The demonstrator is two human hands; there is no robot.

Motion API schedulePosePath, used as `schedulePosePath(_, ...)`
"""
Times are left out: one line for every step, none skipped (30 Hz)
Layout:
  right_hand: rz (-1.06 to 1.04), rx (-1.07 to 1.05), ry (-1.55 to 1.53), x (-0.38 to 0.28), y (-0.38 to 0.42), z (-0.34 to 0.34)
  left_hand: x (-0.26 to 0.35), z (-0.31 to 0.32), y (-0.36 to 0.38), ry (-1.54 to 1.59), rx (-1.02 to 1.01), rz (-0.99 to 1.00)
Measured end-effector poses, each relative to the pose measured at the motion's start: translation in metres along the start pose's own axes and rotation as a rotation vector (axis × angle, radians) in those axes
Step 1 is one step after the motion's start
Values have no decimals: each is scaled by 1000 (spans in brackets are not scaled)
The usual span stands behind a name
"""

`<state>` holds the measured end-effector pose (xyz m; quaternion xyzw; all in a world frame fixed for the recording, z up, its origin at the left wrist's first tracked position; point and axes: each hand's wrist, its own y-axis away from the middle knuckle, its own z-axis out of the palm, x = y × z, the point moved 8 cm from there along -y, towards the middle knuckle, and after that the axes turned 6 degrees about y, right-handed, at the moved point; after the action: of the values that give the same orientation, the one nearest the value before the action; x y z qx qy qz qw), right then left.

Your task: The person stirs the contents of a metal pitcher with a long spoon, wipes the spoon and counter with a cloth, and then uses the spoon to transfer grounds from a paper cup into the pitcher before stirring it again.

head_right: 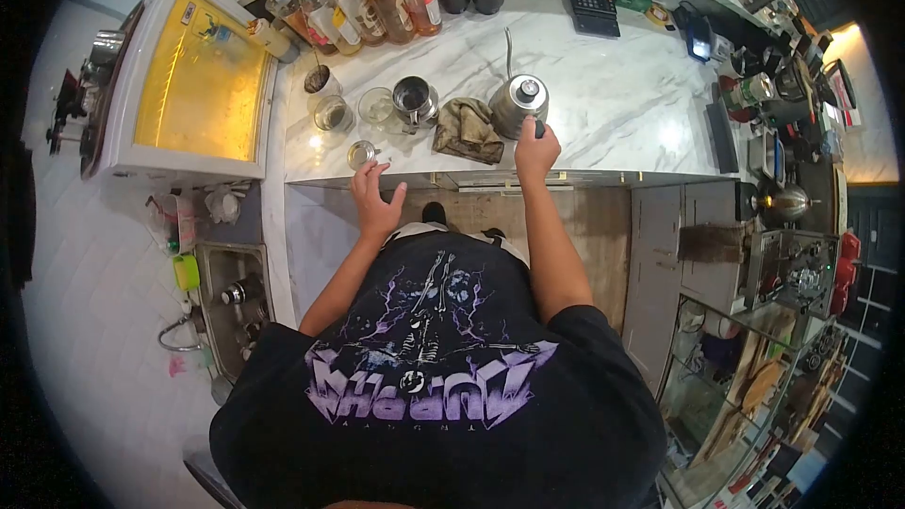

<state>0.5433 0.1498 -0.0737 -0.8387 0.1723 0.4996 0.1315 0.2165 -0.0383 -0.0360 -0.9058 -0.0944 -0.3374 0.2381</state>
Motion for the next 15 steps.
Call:
schedulePosePath(-18, 12, 12, 1, -1, -4, 6, 5, 5, 13, -27, -31)
schedulePosePath(-27, 1, 6, 3, -4, -7, 10, 10, 9, 27, -55, -65)
schedulePosePath(-33, 3, -2, 5, -7, -11, 17, 12, 12, 22, -53, -52)
schedulePosePath(-39, 5, -9, 2, -9, -16, 20, 13, 14, 17, -41, -58)
schedulePosePath(-54, 2, 0, -1, -12, -22, 23, 16, 17, 13, -34, -60)
schedulePosePath(-64, -5, 0, -4, -17, -29, 26, 21, 17, 12, -25, -60)
schedulePosePath(-102, -31, -2, -16, -18, -37, 28, 26, 17, 14, -17, -64)
schedulePosePath(-132, -59, -1, -24, -18, -45, 29, 29, 19, 20, -4, -83)
schedulePosePath(-140, -83, -4, -30, -22, -51, 30, 31, 23, 26, 4, -103)
schedulePosePath(-180, -82, -40, -41, -22, -60, 29, 35, 26, 30, 1, -112)
schedulePosePath(-196, -109, -55, -49, -23, -67, 27, 39, 27, 42, 4, -117)
schedulePosePath(-217, -137, -70, -59, -26, -74, 27, 42, 29, 56, 12, -122)
schedulePosePath(-232, -141, -63, -67, -29, -81, 28, 42, 29, 57, 9, -136)
schedulePosePath(-262, -162, -36, -75, -31, -88, 29, 42, 28, 66, 23, -143)
schedulePosePath(-292, -185, -10, -84, -31, -93, 29, 43, 26, 85, 28, -146)
